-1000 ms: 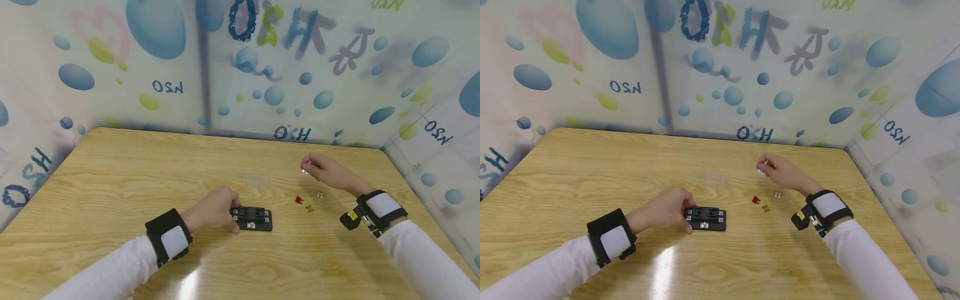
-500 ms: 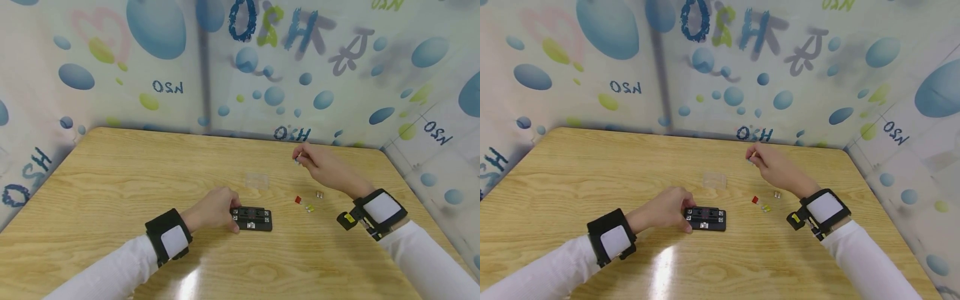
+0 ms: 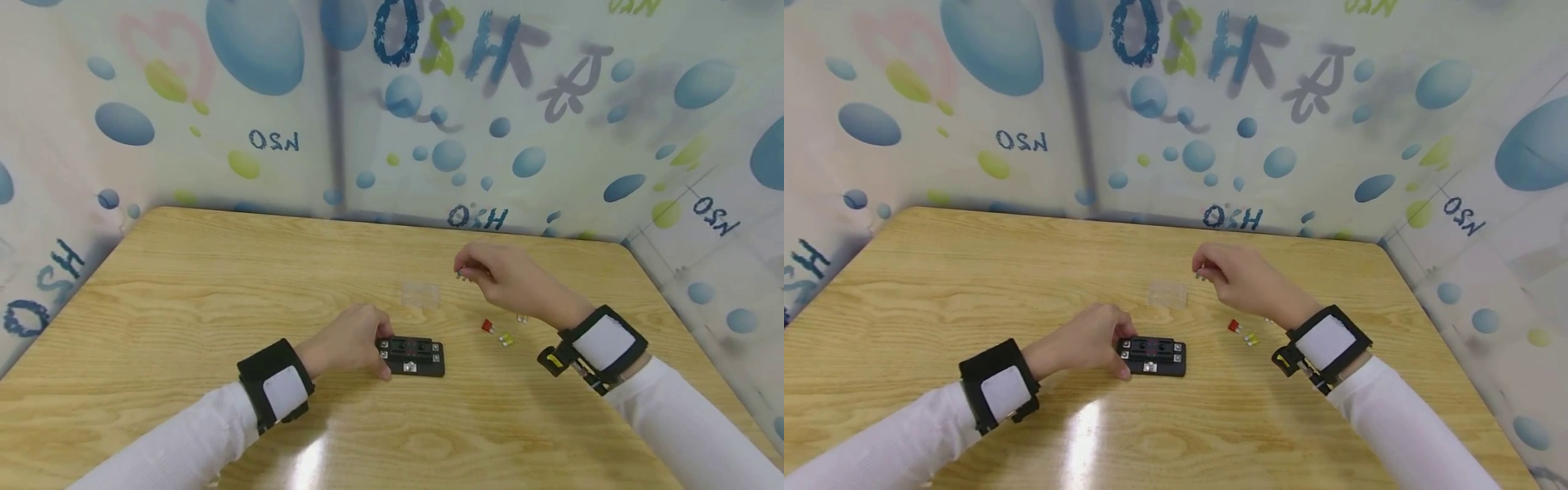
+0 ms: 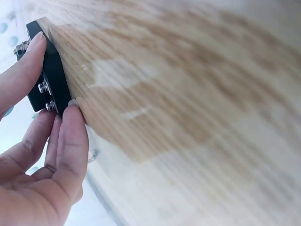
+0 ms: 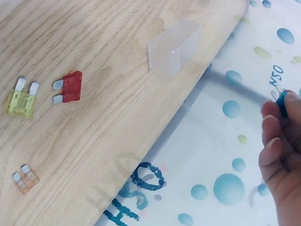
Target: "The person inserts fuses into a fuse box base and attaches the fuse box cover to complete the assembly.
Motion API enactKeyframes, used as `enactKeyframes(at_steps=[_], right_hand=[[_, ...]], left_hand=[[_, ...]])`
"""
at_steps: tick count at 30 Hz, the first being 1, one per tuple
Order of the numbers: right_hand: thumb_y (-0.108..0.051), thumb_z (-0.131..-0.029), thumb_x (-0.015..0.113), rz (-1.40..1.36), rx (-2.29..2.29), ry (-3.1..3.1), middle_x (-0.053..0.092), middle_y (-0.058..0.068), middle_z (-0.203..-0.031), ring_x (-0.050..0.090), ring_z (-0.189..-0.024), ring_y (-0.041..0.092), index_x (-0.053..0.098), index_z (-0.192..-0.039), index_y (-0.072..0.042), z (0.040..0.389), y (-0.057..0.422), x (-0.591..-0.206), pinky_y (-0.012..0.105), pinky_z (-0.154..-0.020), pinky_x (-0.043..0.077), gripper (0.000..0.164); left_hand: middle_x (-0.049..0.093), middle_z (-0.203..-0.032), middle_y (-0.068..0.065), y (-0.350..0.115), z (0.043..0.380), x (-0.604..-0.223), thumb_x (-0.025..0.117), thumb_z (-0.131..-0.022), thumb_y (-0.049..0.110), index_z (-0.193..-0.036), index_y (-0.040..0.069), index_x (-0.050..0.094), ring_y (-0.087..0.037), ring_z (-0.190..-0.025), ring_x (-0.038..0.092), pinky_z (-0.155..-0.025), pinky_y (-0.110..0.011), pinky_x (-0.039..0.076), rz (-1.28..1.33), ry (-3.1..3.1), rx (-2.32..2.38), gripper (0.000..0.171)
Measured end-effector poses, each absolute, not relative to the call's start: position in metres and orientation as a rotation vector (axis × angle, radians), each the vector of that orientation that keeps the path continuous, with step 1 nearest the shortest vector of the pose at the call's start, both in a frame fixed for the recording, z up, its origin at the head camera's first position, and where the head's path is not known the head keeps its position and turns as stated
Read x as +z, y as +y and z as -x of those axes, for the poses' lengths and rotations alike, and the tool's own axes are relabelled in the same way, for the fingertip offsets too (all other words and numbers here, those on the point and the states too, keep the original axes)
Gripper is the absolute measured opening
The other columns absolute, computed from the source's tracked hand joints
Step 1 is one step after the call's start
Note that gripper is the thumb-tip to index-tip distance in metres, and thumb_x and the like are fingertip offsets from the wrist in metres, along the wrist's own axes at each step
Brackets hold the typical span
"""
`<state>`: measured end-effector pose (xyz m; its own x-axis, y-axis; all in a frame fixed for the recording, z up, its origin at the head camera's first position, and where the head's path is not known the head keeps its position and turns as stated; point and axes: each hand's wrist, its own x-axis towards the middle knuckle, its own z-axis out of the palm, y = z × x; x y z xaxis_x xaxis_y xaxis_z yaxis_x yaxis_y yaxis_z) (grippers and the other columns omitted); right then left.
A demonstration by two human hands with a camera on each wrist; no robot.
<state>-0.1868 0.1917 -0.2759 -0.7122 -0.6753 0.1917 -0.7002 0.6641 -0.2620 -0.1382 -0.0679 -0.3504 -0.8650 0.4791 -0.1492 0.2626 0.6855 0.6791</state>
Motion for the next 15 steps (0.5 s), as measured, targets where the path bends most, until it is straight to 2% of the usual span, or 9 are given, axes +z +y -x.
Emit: enactKeyframes(at_steps=[10, 15], right_hand=[[-0.009, -0.098, 0.059, -1.295, 0.381, -2.753, 0.067, -0.001, -0.094, 0.054, -0.073, 0.006, 0.063, -0.107, -0.010, 0.181, 0.170, -0.277, 0.026, -0.067, 0.049, 0.010], [-0.008, -0.098, 0.058, -1.359, 0.407, -2.791, 0.067, 0.001, -0.094, 0.048, -0.061, 0.002, 0.062, -0.107, -0.010, 0.174, 0.161, -0.277, 0.021, -0.060, 0.046, 0.010]], left_hand=[[0.069, -0.086, 0.000, -0.068, 0.140, -0.349, 0.094, -0.056, 0.012, -0.091, 0.007, 0.071, -0.013, -0.080, 0.060, -0.079, -0.034, 0.052, -0.594, 2.575, 0.963, 0.042], [0.068, -0.084, 0.000, -0.068, 0.140, -0.350, 0.094, -0.056, 0.012, -0.089, 0.007, 0.071, -0.013, -0.079, 0.059, -0.077, -0.033, 0.051, -0.616, 2.578, 0.960, 0.041]])
